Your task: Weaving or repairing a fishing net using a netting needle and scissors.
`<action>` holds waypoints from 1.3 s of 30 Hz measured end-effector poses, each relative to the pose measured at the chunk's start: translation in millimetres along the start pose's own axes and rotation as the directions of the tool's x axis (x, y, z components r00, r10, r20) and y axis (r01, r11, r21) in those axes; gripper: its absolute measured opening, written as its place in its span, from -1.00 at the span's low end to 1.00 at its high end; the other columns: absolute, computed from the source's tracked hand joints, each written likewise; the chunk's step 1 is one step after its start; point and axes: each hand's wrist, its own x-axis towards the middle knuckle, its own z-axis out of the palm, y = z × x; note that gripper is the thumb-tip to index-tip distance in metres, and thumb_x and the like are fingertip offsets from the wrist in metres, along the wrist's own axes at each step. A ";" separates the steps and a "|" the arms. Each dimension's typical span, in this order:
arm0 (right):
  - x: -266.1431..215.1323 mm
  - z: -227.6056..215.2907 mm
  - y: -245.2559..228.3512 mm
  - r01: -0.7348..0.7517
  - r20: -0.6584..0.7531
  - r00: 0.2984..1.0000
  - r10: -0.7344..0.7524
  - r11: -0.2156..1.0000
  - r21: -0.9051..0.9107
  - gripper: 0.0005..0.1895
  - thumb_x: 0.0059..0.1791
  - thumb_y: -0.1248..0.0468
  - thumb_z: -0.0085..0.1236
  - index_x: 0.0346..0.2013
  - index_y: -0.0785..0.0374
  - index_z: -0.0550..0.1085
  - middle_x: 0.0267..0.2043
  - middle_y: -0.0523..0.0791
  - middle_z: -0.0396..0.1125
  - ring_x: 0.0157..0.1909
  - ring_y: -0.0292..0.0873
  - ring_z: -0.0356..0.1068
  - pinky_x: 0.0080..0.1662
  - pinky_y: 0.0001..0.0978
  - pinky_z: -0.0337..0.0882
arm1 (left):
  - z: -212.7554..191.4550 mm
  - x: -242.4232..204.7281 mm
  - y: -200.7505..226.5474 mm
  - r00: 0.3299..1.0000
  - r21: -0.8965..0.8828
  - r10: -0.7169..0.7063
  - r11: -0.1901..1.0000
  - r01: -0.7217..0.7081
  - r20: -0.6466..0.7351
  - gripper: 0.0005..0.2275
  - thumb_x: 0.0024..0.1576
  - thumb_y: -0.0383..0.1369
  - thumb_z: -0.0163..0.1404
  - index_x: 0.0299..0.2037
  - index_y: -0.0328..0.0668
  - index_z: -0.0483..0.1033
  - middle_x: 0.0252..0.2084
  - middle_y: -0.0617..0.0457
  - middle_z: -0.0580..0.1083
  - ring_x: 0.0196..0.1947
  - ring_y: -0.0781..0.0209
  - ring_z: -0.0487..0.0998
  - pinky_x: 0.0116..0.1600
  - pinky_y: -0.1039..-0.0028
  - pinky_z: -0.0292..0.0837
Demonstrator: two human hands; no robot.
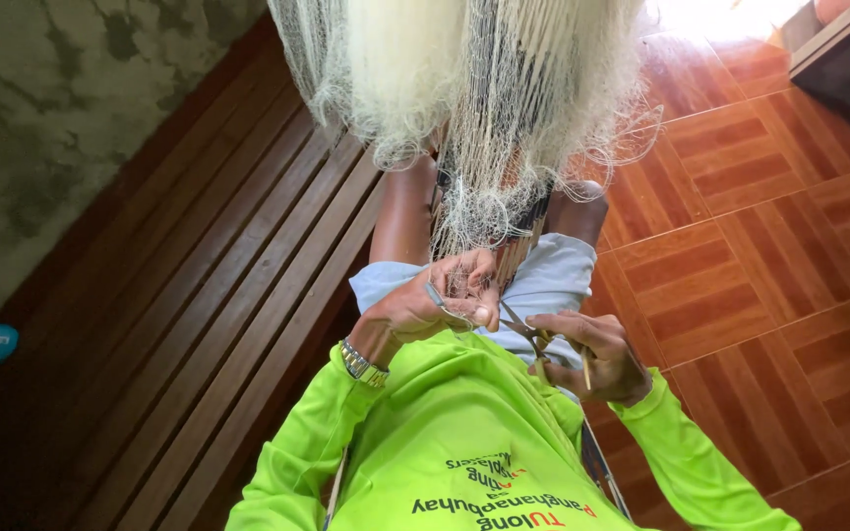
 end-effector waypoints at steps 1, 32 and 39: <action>1.6 0.1 1.9 0.002 0.002 1.000 -0.002 1.000 0.001 -0.50 -0.24 0.29 0.45 -0.03 0.39 0.61 -0.60 -0.12 0.34 -0.69 -0.32 0.24 -0.55 -0.51 0.35 | 1.6 -0.1 2.1 1.000 0.001 0.002 1.000 -0.002 -0.001 -0.64 0.02 -0.63 0.21 -0.25 -0.17 0.19 -0.47 -0.25 0.50 -0.58 0.37 0.41 -0.56 0.76 0.24; -9.3 8.0 30.3 0.039 0.012 0.999 -0.037 0.986 -0.161 -0.57 -0.14 0.34 0.38 0.03 0.20 0.57 -0.32 -0.11 0.54 -0.53 -0.15 0.53 -0.43 -0.30 0.54 | 6.9 -5.9 12.7 0.997 0.073 0.009 0.997 -0.003 -0.080 -0.68 0.01 -0.60 0.25 -0.21 -0.29 0.28 -0.42 -0.19 0.55 -0.46 0.35 0.55 -0.41 0.74 0.41; -53.7 7.0 69.1 -0.261 0.238 0.857 0.458 0.782 -0.565 -0.65 -0.01 0.13 0.17 0.09 -0.03 0.46 -0.20 -0.08 0.52 -0.34 0.11 0.56 -0.17 0.06 0.57 | 7.2 -11.4 25.2 0.866 0.598 0.389 0.789 -0.138 -0.314 -0.70 0.08 -0.50 0.27 -0.13 -0.27 0.36 -0.41 -0.03 0.50 -0.40 0.37 0.53 -0.29 0.66 0.45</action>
